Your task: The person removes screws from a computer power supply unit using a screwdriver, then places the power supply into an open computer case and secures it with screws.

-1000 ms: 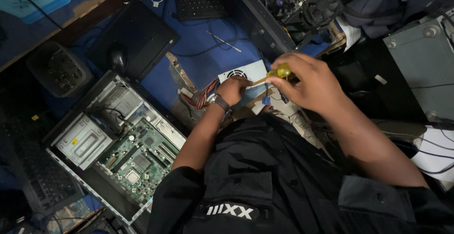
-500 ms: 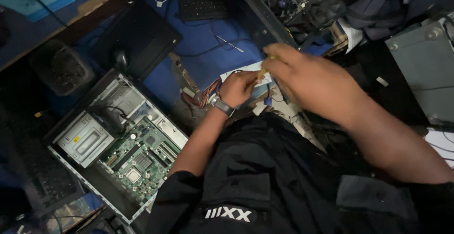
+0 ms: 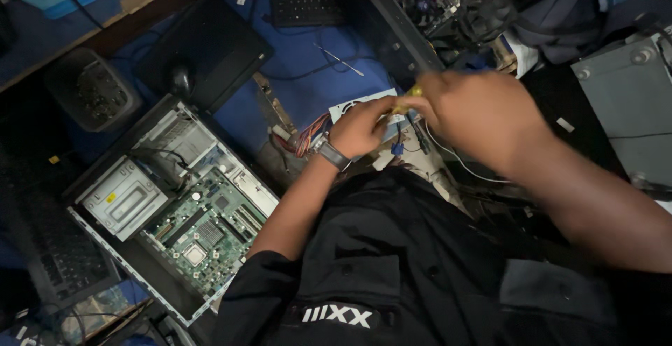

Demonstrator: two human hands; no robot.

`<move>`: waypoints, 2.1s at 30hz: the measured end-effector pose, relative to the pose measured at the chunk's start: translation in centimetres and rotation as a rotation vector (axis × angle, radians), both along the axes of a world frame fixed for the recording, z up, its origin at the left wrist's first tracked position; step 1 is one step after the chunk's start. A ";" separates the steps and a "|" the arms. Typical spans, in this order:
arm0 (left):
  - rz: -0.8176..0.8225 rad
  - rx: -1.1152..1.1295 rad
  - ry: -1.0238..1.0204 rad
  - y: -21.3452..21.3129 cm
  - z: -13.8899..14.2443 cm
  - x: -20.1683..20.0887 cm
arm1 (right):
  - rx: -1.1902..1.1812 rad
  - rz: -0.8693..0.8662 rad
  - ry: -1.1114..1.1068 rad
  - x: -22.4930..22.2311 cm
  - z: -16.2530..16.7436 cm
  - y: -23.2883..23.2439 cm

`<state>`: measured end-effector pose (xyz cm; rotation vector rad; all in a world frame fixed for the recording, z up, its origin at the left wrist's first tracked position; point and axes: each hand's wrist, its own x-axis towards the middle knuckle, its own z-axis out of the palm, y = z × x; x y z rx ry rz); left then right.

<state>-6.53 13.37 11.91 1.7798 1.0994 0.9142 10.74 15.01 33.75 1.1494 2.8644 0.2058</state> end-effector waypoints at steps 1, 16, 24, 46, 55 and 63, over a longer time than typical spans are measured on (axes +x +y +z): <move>-0.005 0.074 0.007 0.0 -0.1 0.3 | -0.060 -0.121 -0.181 -0.3 -0.5 0.0; 0.179 0.178 -0.076 -0.7 0.6 2.1 | -0.055 -0.270 -0.188 -0.4 -2.0 0.3; 0.152 0.172 -0.071 -0.6 0.7 1.1 | 0.109 0.098 0.139 0.4 -1.3 -1.1; 0.204 0.189 0.204 -1.5 -5.9 -2.1 | -0.042 0.380 -0.602 -2.8 -2.8 1.1; 0.307 -0.003 0.496 -2.5 -13.0 -5.1 | -0.255 0.309 -0.589 -4.6 -3.1 2.1; 0.329 0.009 0.452 -3.0 -14.0 -5.0 | -0.295 0.128 -0.618 -5.6 -2.9 3.0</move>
